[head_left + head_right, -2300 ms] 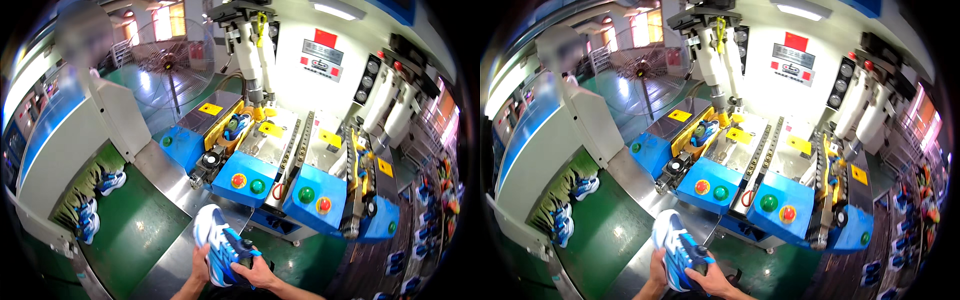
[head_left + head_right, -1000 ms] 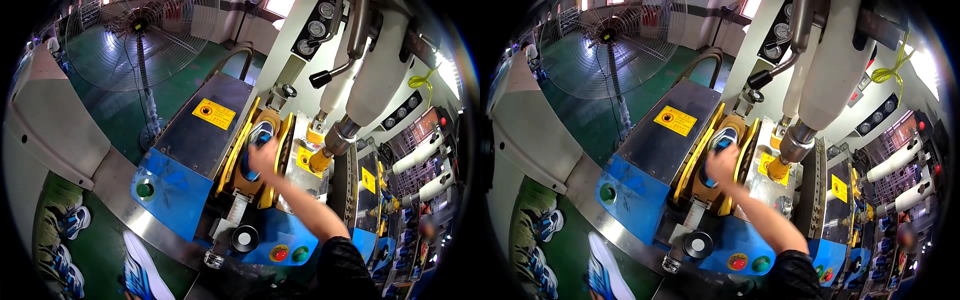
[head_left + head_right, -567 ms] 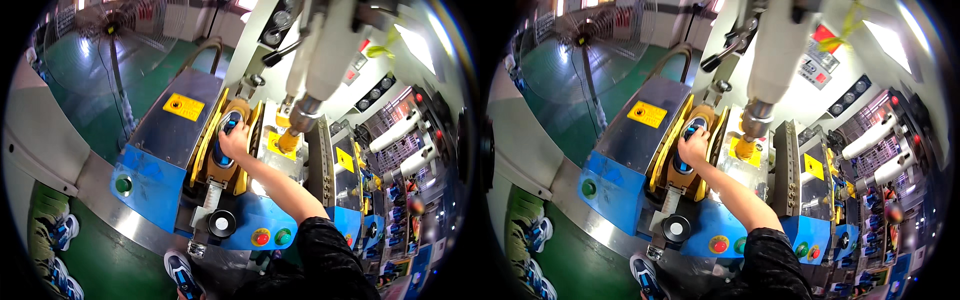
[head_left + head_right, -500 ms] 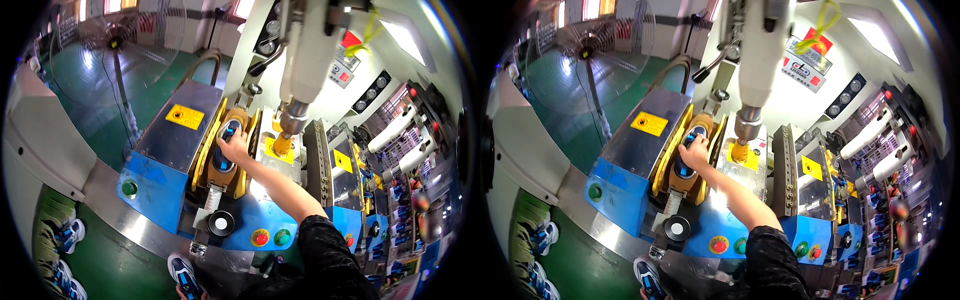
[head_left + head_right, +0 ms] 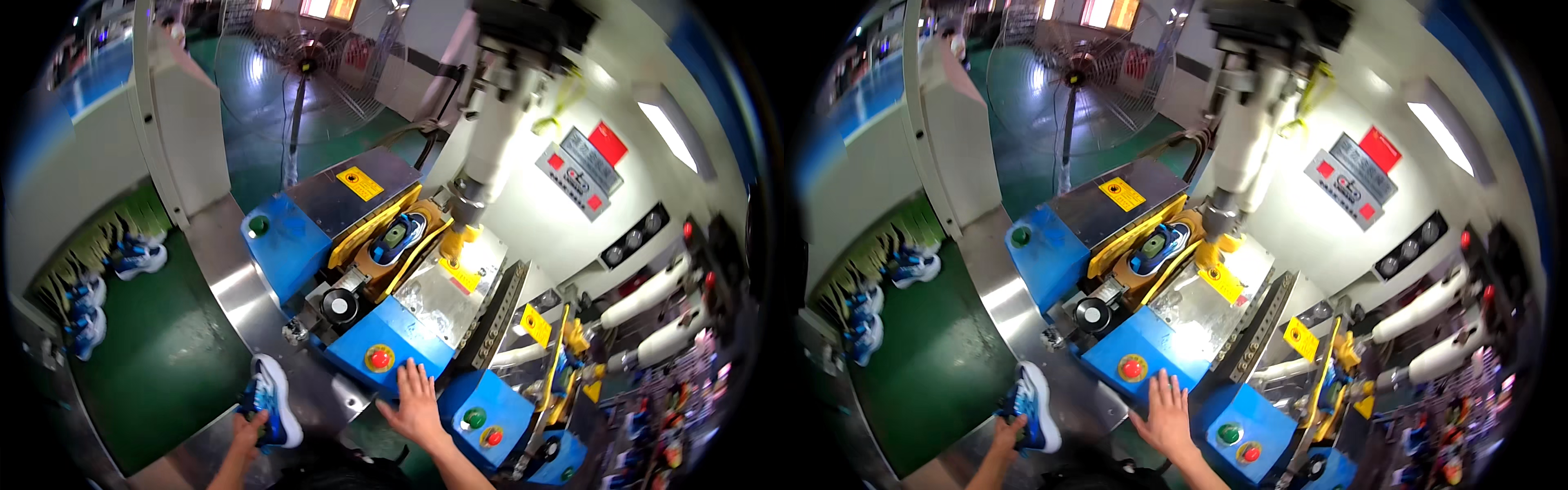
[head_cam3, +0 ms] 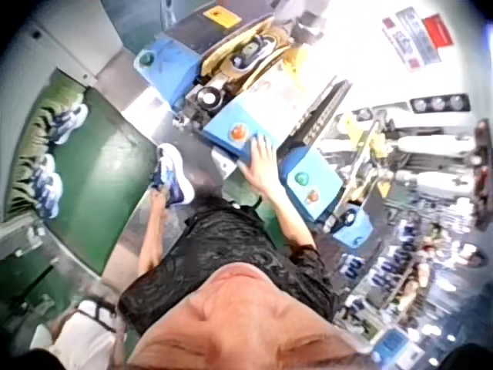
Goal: The person takes shoes from a conveyor belt, places them into a lasting machine to shape them, and then places the shoes back onto the belt or into a cleaning station.
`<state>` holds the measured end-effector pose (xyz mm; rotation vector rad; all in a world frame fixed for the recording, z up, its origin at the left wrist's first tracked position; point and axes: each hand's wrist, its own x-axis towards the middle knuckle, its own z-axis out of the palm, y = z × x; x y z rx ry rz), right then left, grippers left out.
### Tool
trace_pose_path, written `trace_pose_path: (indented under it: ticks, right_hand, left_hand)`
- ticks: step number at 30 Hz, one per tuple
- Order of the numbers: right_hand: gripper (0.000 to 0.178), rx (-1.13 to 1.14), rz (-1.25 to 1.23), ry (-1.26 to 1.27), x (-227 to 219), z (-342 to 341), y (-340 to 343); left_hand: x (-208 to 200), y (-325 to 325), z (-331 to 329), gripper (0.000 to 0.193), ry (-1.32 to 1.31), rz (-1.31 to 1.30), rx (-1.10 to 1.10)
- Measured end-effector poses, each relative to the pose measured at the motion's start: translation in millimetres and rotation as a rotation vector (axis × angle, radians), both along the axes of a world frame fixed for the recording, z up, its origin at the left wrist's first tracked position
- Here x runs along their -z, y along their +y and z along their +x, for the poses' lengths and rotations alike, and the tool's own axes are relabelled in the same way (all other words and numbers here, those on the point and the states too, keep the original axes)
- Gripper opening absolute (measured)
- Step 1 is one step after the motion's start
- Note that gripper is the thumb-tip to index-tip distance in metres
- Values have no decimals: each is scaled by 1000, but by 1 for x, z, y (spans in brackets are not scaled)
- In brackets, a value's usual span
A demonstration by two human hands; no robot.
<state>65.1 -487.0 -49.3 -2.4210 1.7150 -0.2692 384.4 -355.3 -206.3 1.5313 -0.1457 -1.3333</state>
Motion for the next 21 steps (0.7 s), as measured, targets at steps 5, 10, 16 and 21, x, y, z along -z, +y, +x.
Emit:
trace_pose_path:
  ticks: [5,10,16,21]
  right_hand:
    - [57,8,-137,-617,16,11,67]
    - [43,-198,43,-749,68,16,173]
    - [34,-332,586,-742,30,43,233]
    - [37,-136,587,-598,79,75,243]
  left_hand:
    - [-58,55,-43,59,132,5,-122]
    - [-74,164,-50,38,296,-31,-357]
    - [-18,315,40,46,-90,-6,-765]
    - [60,407,126,68,-849,219,-770]
